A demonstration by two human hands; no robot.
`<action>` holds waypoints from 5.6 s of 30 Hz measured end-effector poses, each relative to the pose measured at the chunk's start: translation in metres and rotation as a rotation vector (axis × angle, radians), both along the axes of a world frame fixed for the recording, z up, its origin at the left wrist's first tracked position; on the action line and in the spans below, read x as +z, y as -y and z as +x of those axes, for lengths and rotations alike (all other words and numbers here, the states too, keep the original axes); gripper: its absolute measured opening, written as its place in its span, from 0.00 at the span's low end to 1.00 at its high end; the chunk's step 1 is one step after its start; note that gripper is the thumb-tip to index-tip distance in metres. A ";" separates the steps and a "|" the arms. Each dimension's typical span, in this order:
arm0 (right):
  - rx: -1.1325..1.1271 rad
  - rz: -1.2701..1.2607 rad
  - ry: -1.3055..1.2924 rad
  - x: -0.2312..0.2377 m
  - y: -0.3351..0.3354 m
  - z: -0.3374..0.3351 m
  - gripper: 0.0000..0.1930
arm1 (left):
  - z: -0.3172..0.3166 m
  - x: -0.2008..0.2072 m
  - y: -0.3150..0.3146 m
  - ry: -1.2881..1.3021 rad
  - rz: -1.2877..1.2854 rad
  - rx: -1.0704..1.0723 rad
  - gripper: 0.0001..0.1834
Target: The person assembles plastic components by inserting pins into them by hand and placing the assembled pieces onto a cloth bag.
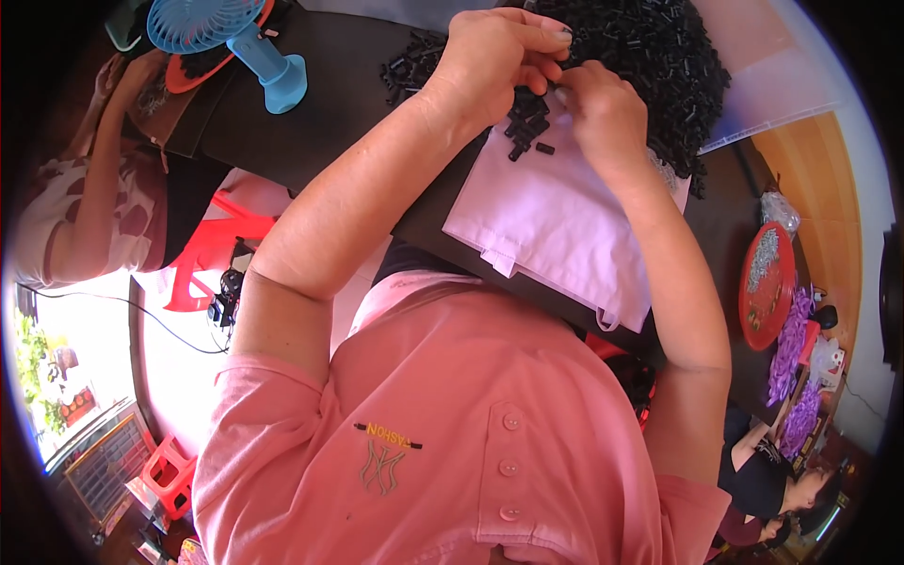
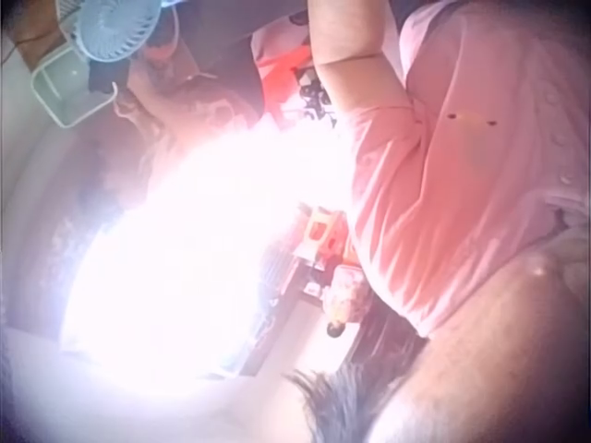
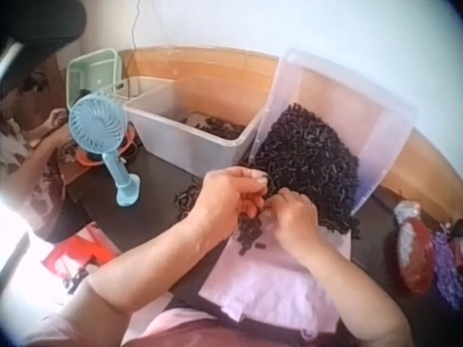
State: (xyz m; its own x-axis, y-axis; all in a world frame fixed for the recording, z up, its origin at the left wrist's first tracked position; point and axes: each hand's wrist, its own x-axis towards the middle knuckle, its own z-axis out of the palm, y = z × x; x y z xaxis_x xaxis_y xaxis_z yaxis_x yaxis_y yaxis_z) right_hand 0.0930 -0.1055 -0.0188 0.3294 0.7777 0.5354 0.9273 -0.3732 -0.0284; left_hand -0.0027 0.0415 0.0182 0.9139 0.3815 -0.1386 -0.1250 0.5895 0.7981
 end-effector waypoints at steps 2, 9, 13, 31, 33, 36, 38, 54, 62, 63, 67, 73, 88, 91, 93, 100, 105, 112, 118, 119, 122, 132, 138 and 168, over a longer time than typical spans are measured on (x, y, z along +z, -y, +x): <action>-0.056 0.236 -0.363 0.011 0.007 -0.006 0.04 | 0.001 -0.006 0.003 0.030 0.073 0.000 0.05; -0.014 0.594 -1.051 0.052 0.039 -0.021 0.06 | -0.004 -0.007 0.020 0.031 0.284 -0.165 0.09; 0.013 0.648 -1.081 0.049 0.043 -0.028 0.07 | -0.004 -0.008 0.029 0.034 0.318 -0.211 0.08; 0.072 0.628 -0.801 0.032 0.040 -0.030 0.06 | -0.007 -0.008 0.037 0.076 0.388 -0.241 0.09; 0.085 0.651 -0.842 0.031 0.038 -0.031 0.06 | -0.007 -0.010 0.037 0.069 0.380 -0.244 0.09; 0.085 0.614 -0.793 0.031 0.041 -0.029 0.05 | -0.006 -0.011 0.036 0.064 0.354 -0.274 0.09; 0.074 0.609 -0.731 0.031 0.043 -0.027 0.05 | -0.006 -0.011 0.039 0.066 0.353 -0.273 0.09; 0.043 0.612 -0.636 0.032 0.042 -0.034 0.03 | -0.008 -0.010 0.039 0.039 0.397 -0.269 0.07; 0.047 0.620 -0.635 0.031 0.043 -0.031 0.03 | -0.009 -0.009 0.038 0.011 0.275 -0.306 0.07; 0.054 0.612 -0.622 0.032 0.043 -0.031 0.03 | -0.009 -0.009 0.038 0.014 0.266 -0.311 0.07; 0.046 0.577 -0.556 0.033 0.043 -0.033 0.03 | -0.010 -0.009 0.038 0.025 0.265 -0.317 0.08; 0.066 0.501 -0.279 0.034 0.043 -0.031 0.04 | -0.008 -0.011 0.039 0.039 0.270 -0.322 0.08; 0.040 0.569 -0.571 0.020 0.038 -0.036 0.03 | -0.011 -0.010 0.039 -0.021 0.286 -0.282 0.07; 0.099 0.583 -0.543 0.019 0.039 -0.039 0.05 | -0.010 -0.010 0.038 -0.051 0.228 -0.281 0.07; 0.117 0.522 -0.610 0.017 0.040 -0.038 0.09 | -0.009 -0.012 0.035 -0.030 0.209 -0.266 0.07; 0.017 0.484 -0.029 0.011 0.033 -0.032 0.15 | -0.005 -0.015 0.042 -0.020 0.106 -0.253 0.06; 0.069 0.500 0.042 0.013 0.038 -0.028 0.14 | -0.007 -0.015 0.039 0.020 0.072 -0.417 0.09; 0.086 0.433 0.039 0.019 0.045 -0.025 0.15 | -0.003 -0.019 0.034 0.054 -0.013 -0.434 0.11; 0.088 0.423 0.052 0.025 0.047 -0.028 0.16 | -0.004 -0.016 0.036 0.052 -0.015 -0.408 0.13; 0.093 0.427 0.043 0.026 0.047 -0.028 0.16 | -0.004 -0.015 0.036 0.052 0.003 -0.412 0.14; 0.120 0.430 0.042 0.021 0.049 -0.025 0.15 | -0.009 -0.007 0.040 0.035 0.157 -0.432 0.14; 0.055 0.534 -0.353 0.046 0.053 -0.034 0.30 | -0.019 0.038 0.025 0.254 0.730 0.034 0.09; 0.122 0.715 -0.766 0.102 0.074 -0.027 0.08 | -0.011 0.114 -0.042 0.222 1.393 0.529 0.07; -0.073 0.598 -0.868 0.029 0.121 -0.009 0.05 | 0.024 -0.049 0.074 0.485 2.014 -0.151 0.05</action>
State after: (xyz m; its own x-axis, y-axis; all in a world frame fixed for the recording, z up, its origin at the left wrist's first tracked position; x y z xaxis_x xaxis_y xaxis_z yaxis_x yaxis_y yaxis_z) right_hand 0.0841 -0.2260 0.0104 0.8186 0.4275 0.3835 0.4767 -0.1335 -0.8689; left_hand 0.0211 -0.0329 -0.0310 0.7713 -0.4057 0.4904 -0.5213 -0.8448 0.1211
